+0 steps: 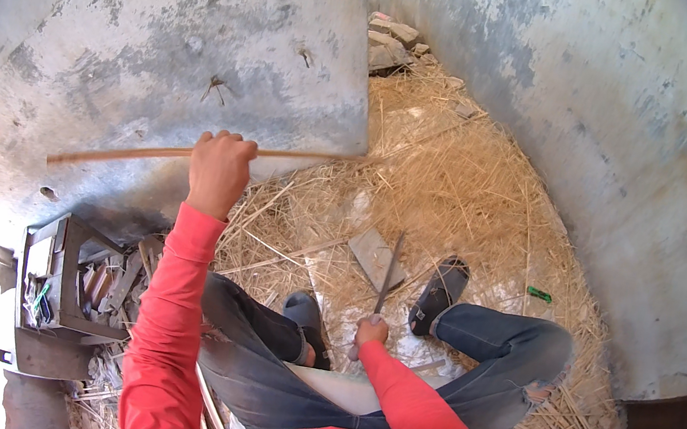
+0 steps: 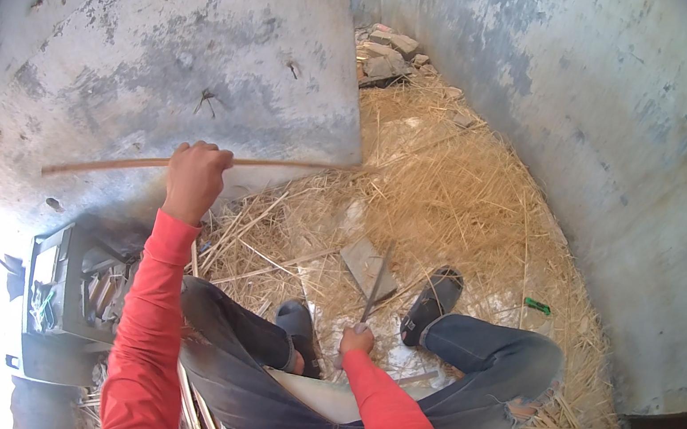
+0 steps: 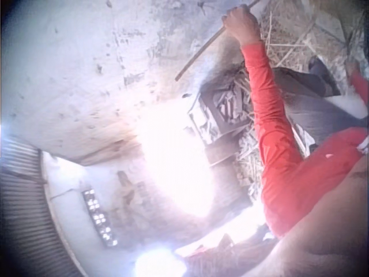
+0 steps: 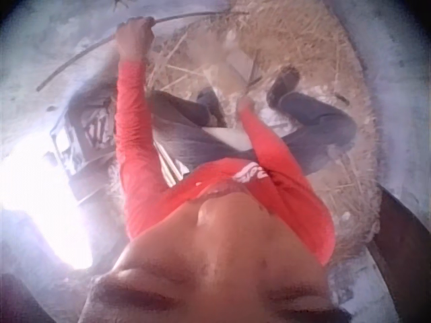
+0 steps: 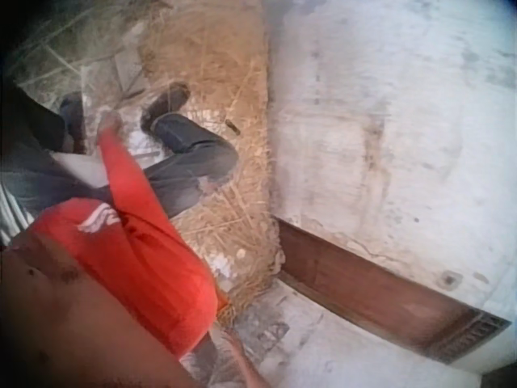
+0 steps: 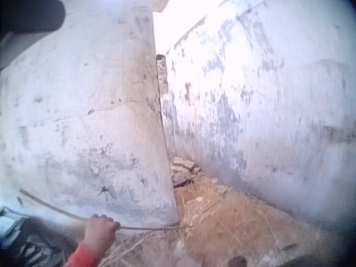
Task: The person shaves a thin wooden stick using a blade tool, then wraps a piece of green tape around one end of the stick.
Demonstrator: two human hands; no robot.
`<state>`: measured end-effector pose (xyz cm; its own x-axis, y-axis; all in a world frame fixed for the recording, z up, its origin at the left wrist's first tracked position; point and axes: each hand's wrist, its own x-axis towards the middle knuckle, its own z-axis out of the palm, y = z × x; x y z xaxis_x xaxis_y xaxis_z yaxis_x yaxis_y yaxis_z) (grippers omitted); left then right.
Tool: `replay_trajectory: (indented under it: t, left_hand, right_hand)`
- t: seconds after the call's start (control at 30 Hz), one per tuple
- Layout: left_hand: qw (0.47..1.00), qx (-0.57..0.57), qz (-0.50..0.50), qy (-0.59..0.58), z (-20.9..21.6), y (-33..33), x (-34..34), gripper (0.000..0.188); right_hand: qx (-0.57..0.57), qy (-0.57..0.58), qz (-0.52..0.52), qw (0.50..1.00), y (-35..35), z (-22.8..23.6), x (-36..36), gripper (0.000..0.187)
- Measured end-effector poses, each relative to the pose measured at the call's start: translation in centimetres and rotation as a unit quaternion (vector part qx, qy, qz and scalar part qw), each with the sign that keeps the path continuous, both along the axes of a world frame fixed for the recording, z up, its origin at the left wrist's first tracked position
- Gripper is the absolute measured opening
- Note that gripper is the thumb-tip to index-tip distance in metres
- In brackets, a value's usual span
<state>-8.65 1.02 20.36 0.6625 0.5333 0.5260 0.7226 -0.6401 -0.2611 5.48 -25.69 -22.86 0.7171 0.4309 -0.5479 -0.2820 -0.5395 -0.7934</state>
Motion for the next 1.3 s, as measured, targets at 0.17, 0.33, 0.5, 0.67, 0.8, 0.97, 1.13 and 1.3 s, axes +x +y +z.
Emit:
replay_trajectory:
  t: [0.17,0.33,0.5,0.67,0.8,0.97,1.13,1.3]
  left_hand:
    - [0.985,-0.006,-0.041,0.167,-0.5,-2.8,4.0,0.016]
    - [0.975,-0.026,-0.047,0.214,-2.7,-4.4,5.9,0.018]
    - [0.967,-0.088,-0.006,0.240,-2.6,-4.3,9.3,0.018]
    - [0.958,0.128,-0.227,-0.120,-0.2,-8.0,9.0,0.017]
    - [0.787,0.320,0.013,-0.528,0.5,-5.4,2.6,0.069]
    - [0.574,-0.188,-0.150,-0.782,-3.9,-3.1,1.6,0.063]
    - [0.523,-0.310,-0.247,-0.754,-4.3,-2.6,5.4,0.068]
    - [0.480,-0.422,-0.389,-0.664,-2.9,-1.9,8.9,0.070]
  right_hand:
    - [0.121,-0.104,-0.126,0.979,2.1,-0.6,3.9,0.020]
    - [0.140,-0.042,-0.120,0.982,2.5,7.9,4.7,0.020]
    - [0.147,-0.006,-0.138,0.979,2.2,8.3,5.5,0.022]
    - [0.151,0.022,-0.198,0.968,2.1,8.4,5.2,0.019]
    - [0.164,0.004,-0.184,0.969,1.9,7.5,4.5,0.018]
    - [0.145,0.010,-0.130,0.981,1.8,7.9,4.3,0.019]
    - [0.158,-0.017,-0.094,0.983,2.3,6.4,4.1,0.017]
    - [0.154,-0.095,-0.015,0.983,2.2,5.0,4.7,0.026]
